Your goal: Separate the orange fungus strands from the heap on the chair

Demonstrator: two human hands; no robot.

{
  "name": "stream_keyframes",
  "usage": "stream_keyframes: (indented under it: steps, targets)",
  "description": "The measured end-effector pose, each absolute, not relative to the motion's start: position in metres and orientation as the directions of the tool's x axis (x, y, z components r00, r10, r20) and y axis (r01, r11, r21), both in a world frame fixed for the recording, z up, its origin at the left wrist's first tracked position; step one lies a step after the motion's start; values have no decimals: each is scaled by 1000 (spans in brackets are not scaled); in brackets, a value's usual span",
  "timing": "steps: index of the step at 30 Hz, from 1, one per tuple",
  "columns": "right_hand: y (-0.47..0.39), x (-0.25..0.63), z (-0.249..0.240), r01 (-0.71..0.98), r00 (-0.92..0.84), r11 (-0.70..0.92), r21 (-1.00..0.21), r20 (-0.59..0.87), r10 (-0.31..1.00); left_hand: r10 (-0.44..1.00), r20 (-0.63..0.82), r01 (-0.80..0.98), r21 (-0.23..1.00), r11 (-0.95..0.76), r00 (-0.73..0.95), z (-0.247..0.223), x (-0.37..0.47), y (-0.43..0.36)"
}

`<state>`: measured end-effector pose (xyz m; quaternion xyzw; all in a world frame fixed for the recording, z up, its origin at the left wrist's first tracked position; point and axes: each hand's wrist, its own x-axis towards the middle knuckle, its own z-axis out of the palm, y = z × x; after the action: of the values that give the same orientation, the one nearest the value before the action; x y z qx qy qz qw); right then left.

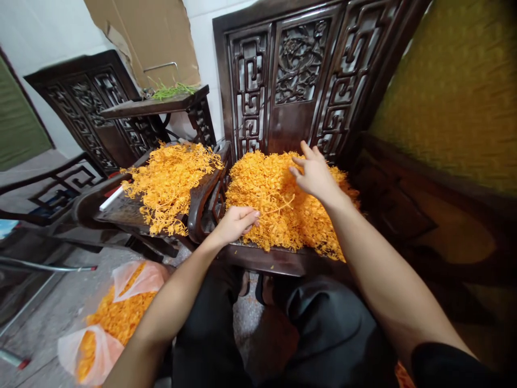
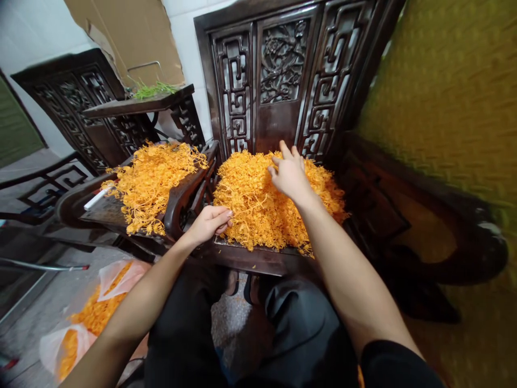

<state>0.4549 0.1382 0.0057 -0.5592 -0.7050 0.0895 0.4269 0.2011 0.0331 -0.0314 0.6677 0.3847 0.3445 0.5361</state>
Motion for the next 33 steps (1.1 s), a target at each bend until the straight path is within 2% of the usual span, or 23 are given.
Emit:
stream_keyframes:
  steps: [2,3,6,8,10,13,17,19,21,24,26,27,29,31,33]
  targets:
    - [105,444,24,640,-37,462,-614,576,817,892,51,148,980,-131,449,-31,200,33]
    - [87,439,31,578,-64,491,-651,564,823,899,55,148,980,-131,434,-31,200,32]
    - [44,423,40,447,-254,493,-746,423,870,915,77,180,971,-159,395,-27,201,32]
    - [33,413,37,423,-339,511,-748,393,855,917,100,249,946,-208,386,-24,203,31]
    - [34,405,29,413,-370,525,-745,390,843,917,122,334,906,-259,381,-21,205,29]
    - [46,403,20,359,-366,462,-811,333,869,909,149,420,850,-319,389,-15,207,25]
    - [60,411,17,177,-288,253,-951,196,937,903,149,420,847,-327,403,-8,212,21]
    - [66,413,18,43,-240,136,-990,122,963,919,97,329,915,-233,382,-5,218,21]
    - [71,413,21,-60,-209,83,-995,94,973,928,4,146,987,-63,372,-2,227,24]
    - [77,417,23,-94,-229,81,-992,100,968,899,-125,-126,973,194,419,3,231,27]
    - [83,432,22,-62,-222,79,-995,91,971,863,-164,-204,935,291,478,6,223,26]
    - [87,444,21,-54,-162,90,-994,98,982,847,-167,-224,922,316,505,6,216,25]
    - [96,471,16,-73,68,151,-986,146,987,836,-160,-244,913,328,524,3,200,22]
    - [108,495,6,-131,289,236,-963,191,938,851,-157,-232,923,307,502,-2,187,22]
    - [122,505,-6,-135,320,242,-961,189,928,865,-152,-157,954,254,478,-8,183,24]
